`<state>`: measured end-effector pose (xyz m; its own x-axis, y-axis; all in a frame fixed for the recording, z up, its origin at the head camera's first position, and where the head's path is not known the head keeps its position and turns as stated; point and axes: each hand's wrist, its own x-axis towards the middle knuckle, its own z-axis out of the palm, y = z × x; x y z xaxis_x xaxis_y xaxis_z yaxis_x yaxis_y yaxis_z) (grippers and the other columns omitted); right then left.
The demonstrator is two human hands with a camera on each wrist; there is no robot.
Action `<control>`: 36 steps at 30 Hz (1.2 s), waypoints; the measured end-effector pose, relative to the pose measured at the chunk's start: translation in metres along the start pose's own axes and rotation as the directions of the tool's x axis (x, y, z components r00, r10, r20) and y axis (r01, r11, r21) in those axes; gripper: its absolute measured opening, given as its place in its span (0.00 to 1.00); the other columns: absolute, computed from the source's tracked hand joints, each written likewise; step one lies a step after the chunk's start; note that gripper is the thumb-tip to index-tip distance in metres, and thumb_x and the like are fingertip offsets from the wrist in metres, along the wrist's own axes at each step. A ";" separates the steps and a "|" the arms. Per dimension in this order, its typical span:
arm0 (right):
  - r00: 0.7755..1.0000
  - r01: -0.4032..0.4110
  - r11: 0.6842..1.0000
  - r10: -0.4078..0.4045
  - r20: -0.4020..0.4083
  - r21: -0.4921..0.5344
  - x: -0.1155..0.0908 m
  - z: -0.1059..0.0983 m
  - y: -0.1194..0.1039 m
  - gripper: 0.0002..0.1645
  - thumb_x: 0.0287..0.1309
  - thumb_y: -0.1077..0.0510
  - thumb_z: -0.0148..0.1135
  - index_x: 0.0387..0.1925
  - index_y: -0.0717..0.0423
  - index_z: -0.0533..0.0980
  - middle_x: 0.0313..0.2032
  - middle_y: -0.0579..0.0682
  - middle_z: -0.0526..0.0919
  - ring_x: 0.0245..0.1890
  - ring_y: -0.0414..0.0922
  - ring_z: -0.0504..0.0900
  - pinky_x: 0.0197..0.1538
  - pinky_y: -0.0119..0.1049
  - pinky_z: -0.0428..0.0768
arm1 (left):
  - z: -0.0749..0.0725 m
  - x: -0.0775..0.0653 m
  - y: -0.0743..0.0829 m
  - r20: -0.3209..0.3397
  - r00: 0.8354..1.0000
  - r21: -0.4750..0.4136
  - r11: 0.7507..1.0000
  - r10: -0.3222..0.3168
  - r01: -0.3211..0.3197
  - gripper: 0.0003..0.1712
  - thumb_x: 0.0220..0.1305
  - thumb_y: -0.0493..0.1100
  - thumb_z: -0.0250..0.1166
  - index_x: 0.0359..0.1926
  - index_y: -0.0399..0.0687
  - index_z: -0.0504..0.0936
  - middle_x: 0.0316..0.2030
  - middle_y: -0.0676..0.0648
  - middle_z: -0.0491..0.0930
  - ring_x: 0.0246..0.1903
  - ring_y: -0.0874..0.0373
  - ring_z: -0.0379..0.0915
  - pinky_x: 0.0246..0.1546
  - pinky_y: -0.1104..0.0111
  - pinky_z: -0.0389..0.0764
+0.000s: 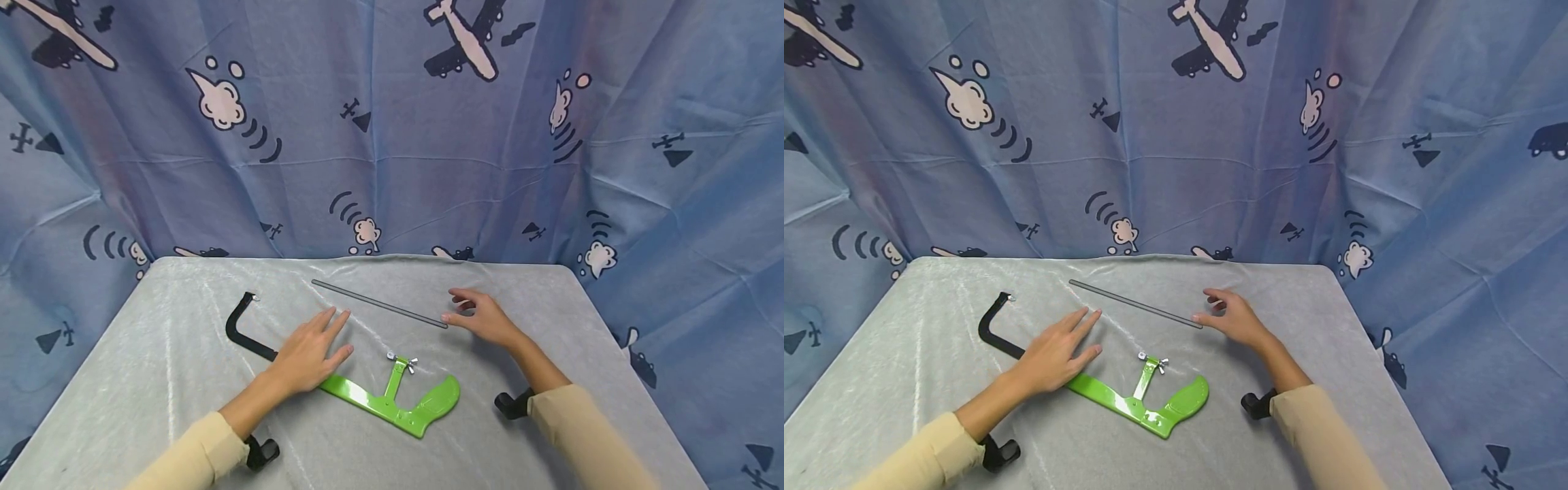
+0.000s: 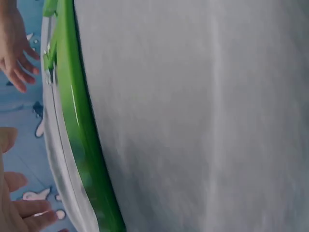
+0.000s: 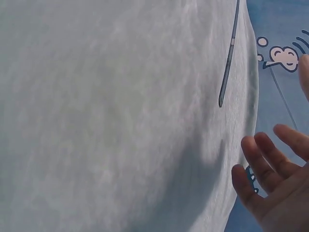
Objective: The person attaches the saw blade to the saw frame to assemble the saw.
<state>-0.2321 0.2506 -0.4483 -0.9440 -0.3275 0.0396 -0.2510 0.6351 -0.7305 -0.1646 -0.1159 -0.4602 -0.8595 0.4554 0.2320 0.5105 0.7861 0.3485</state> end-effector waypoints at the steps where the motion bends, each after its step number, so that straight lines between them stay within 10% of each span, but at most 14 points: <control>1: 1.000 -0.009 1.000 0.009 0.007 0.011 0.001 0.001 0.000 0.40 0.59 0.49 0.70 0.66 0.67 0.69 0.60 0.67 0.75 0.54 0.59 0.79 0.54 0.55 0.76 | 0.001 0.000 0.003 0.010 1.000 -0.025 1.000 -0.012 0.012 0.38 0.70 0.56 0.58 0.73 0.41 0.63 0.67 0.30 0.65 0.66 0.35 0.63 0.62 0.44 0.66; 11: 0.998 -0.059 0.995 0.057 0.027 0.080 0.007 0.010 0.000 0.30 0.63 0.53 0.67 0.58 0.71 0.75 0.50 0.63 0.83 0.49 0.52 0.81 0.51 0.44 0.79 | 0.007 0.001 0.023 0.116 0.989 -0.291 0.949 -0.093 0.123 0.39 0.71 0.56 0.57 0.71 0.35 0.63 0.65 0.33 0.70 0.64 0.40 0.67 0.64 0.49 0.66; 20: 0.997 -0.069 0.991 0.064 0.050 0.111 0.013 0.018 0.000 0.25 0.62 0.56 0.66 0.53 0.73 0.76 0.42 0.62 0.85 0.37 0.44 0.81 0.38 0.35 0.78 | 0.017 0.007 0.033 0.205 0.976 -0.554 0.813 -0.074 0.178 0.35 0.72 0.53 0.57 0.68 0.30 0.66 0.52 0.37 0.80 0.46 0.49 0.80 0.48 0.55 0.78; 36: 0.994 -0.103 0.989 0.099 0.038 0.104 0.020 0.029 0.005 0.14 0.57 0.61 0.71 0.41 0.69 0.83 0.35 0.56 0.86 0.33 0.41 0.78 0.37 0.32 0.75 | 0.022 0.010 0.046 0.367 0.926 -0.700 0.631 -0.084 0.334 0.32 0.72 0.52 0.55 0.62 0.27 0.72 0.50 0.36 0.82 0.43 0.50 0.83 0.47 0.59 0.80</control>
<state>-0.2459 0.2269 -0.4708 -0.9555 -0.2892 -0.0588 -0.1292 0.5893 -0.7975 -0.1498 -0.0658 -0.4621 -0.8475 0.5098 -0.1479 0.0514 0.3562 0.9330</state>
